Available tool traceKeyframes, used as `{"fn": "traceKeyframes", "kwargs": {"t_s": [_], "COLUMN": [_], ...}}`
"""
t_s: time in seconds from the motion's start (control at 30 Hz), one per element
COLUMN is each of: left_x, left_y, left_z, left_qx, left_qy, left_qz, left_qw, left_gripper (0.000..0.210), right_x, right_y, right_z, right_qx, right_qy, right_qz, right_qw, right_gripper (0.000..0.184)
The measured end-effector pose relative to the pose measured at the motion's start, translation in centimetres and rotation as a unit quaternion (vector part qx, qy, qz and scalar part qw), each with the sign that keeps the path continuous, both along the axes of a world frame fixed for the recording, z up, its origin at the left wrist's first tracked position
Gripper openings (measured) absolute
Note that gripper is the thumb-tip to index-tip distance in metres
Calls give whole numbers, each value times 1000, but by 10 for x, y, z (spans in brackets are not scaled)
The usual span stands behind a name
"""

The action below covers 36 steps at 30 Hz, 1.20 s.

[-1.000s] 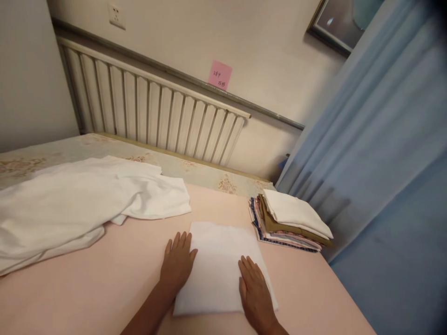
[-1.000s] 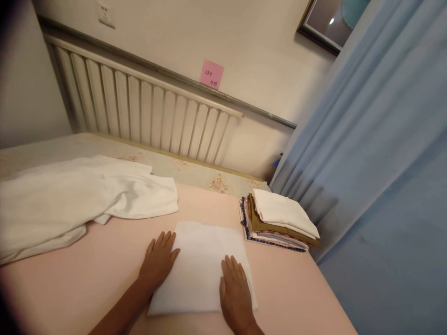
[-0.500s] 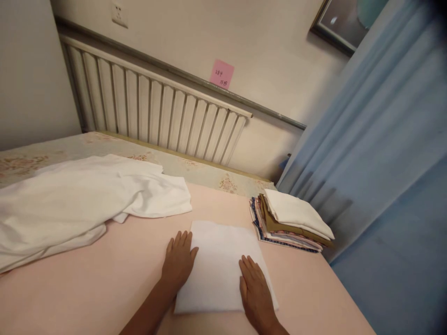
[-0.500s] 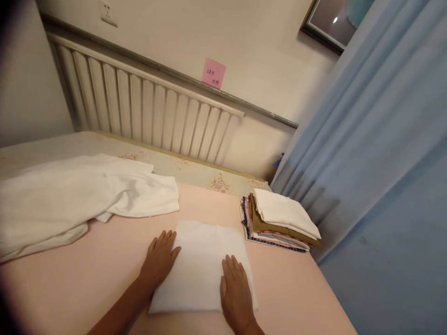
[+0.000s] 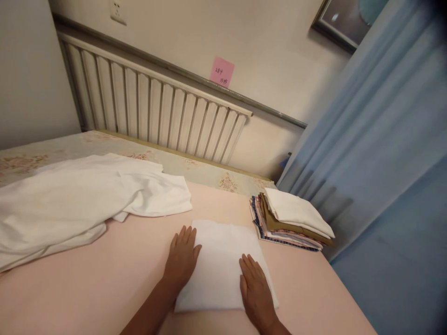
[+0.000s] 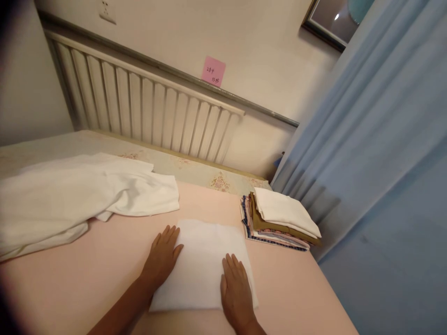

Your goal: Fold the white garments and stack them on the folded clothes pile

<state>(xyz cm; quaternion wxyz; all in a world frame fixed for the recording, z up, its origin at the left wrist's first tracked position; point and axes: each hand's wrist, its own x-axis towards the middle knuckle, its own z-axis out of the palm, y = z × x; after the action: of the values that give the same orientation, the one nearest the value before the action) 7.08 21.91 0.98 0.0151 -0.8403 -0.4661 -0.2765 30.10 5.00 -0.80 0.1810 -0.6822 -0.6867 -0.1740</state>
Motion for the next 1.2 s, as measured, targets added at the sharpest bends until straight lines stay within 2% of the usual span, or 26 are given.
{"fn": "traceKeyframes", "kwargs": {"t_s": [0.17,0.33,0.43,0.57,0.7,0.83,1.07,1.2], "left_x": [8,24,35,44,43,39,35,35], "left_y": [-13,-39,-64,-92,-100,-95,-90,-90], "left_z": [3,0,-2,1,12,19,8,6], "left_qx": [49,56,29,-49,-116,-128,-84,-74], "left_qy": [-13,-13,-2,34,65,78,57,53], "left_qz": [-68,-136,-173,-224,-231,-227,-199,-196], "left_qw": [996,989,984,973,964,962,975,976], "left_gripper": [45,45,46,52,57,59,56,57], "right_x": [1,1,1,1,1,0,-2,-21], "right_y": [-1,-1,-1,-1,-1,-1,1,7], "right_z": [0,0,0,0,0,1,7,13], "right_qx": [-15,-10,-5,-2,1,-10,-18,-38], "right_qy": [-10,-12,-16,-24,-25,-23,4,26], "right_qz": [-5,-2,1,1,1,-3,-10,-4], "right_qw": [1000,1000,1000,1000,1000,1000,1000,999], "right_gripper": [47,48,48,47,47,47,43,41]}}
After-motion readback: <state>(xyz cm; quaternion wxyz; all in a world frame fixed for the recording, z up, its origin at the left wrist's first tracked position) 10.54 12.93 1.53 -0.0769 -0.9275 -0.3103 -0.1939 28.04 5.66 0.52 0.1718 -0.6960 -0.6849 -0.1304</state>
